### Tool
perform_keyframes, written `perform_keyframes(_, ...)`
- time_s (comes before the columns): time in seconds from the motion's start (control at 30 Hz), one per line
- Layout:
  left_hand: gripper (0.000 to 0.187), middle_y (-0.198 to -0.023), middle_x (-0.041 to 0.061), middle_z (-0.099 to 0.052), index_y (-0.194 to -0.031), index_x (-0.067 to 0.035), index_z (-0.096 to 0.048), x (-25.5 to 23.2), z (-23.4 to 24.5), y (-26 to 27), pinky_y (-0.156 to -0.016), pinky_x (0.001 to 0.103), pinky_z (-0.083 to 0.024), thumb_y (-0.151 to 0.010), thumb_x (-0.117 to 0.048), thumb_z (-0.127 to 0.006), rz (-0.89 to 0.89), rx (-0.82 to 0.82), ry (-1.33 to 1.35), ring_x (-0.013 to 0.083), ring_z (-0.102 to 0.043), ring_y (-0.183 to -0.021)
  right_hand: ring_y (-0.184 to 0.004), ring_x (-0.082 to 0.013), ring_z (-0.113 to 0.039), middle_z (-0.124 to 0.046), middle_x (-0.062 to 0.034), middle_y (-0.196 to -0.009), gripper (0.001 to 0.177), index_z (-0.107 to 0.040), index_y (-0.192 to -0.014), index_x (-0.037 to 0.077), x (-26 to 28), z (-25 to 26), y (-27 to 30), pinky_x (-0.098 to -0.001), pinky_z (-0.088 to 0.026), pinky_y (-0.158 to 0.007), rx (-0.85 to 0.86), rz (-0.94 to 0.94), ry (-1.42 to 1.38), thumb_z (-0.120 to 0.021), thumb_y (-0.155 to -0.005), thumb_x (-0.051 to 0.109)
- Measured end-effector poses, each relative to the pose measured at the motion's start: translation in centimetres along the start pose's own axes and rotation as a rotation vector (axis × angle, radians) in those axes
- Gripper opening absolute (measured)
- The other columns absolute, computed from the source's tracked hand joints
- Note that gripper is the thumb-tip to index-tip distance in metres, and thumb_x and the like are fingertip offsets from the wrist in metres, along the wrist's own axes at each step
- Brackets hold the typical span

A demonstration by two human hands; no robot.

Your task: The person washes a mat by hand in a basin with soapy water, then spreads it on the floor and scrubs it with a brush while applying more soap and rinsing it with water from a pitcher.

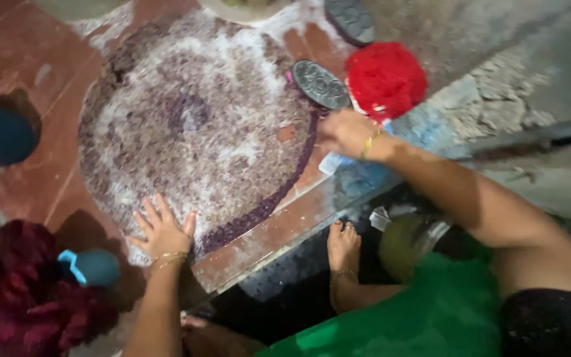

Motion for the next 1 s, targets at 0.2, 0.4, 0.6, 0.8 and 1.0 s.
perform_keyframes(0.2, 0.103, -0.171, 0.010, 0.008, -0.163, -0.027, 0.002, 0.1, 0.5, -0.8, -0.112, 0.077, 0.001, -0.086, -0.076, -0.047, 0.035, 0.205, 0.054, 0.0405, 0.008, -0.156, -0.138, -0.0490, -0.040, -0.058, -0.0279, -0.127, 0.088, -0.053, -0.138, 0.015, -3.2, 3.1, -10.1, -0.0711, 0.002, -0.108, -0.205, -0.230, 0.610, -0.059, -0.076, 0.077)
perform_keyframes(0.4, 0.106, -0.173, 0.011, 0.010, -0.162, -0.026, 0.004, 1.3, -1.2, 0.1, -0.113, 0.077, 0.000, -0.086, -0.073, -0.053, -0.011, 0.255, 0.021, 0.0411, 0.010, -0.156, -0.123, -0.0484, -0.054, -0.055, -0.0307, -0.134, 0.086, -0.051, -0.147, 0.020, 6.3, 5.6, -10.9, -0.0633, -0.042, -0.102, 0.008, -0.347, 0.088, -0.076, -0.072, 0.053)
perform_keyframes(0.6, 0.107, -0.161, 0.042, 0.011, -0.165, -0.007, 0.006, -2.0, -5.8, -1.0, -0.108, 0.077, 0.004, -0.096, -0.059, -0.059, 0.021, 0.083, 0.087, 0.0592, 0.011, -0.149, -0.119, -0.0427, -0.059, -0.058, -0.0229, -0.134, 0.067, -0.058, -0.146, 0.027, 17.3, -0.3, -10.6, -0.0503, -0.055, -0.088, -0.292, 0.477, -0.001, -0.069, -0.082, 0.040)
perform_keyframes(0.8, 0.119, -0.168, 0.022, 0.008, -0.165, -0.026, 0.007, 0.8, -0.9, 1.6, -0.123, 0.067, -0.001, -0.083, -0.060, -0.071, 0.169, 0.179, 0.247, 0.0427, 0.005, -0.159, -0.091, -0.0433, -0.065, -0.057, -0.0226, -0.138, 0.068, -0.055, -0.144, 0.038, 5.9, 3.6, -16.0, -0.0531, -0.054, -0.068, -0.085, -0.307, 0.510, -0.058, -0.077, 0.052)
perform_keyframes(1.0, 0.142, -0.173, 0.013, 0.020, -0.166, -0.023, 0.015, 1.0, -0.2, 1.7, -0.115, 0.071, 0.000, -0.068, -0.060, -0.082, 0.224, 0.267, 0.124, 0.0498, 0.009, -0.154, -0.076, -0.0315, -0.070, -0.071, -0.0142, -0.086, 0.028, -0.071, -0.099, 0.008, 28.1, -3.1, -13.1, -0.0469, -0.058, -0.065, 0.276, 0.378, 0.083, -0.058, -0.085, 0.029)
Point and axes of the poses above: each hand's wrist, its own y-axis away from the middle knuckle, its own z-axis out of the back of the hand, x = y × z, the point moved 6 cm from there along -y, towards the middle knuckle
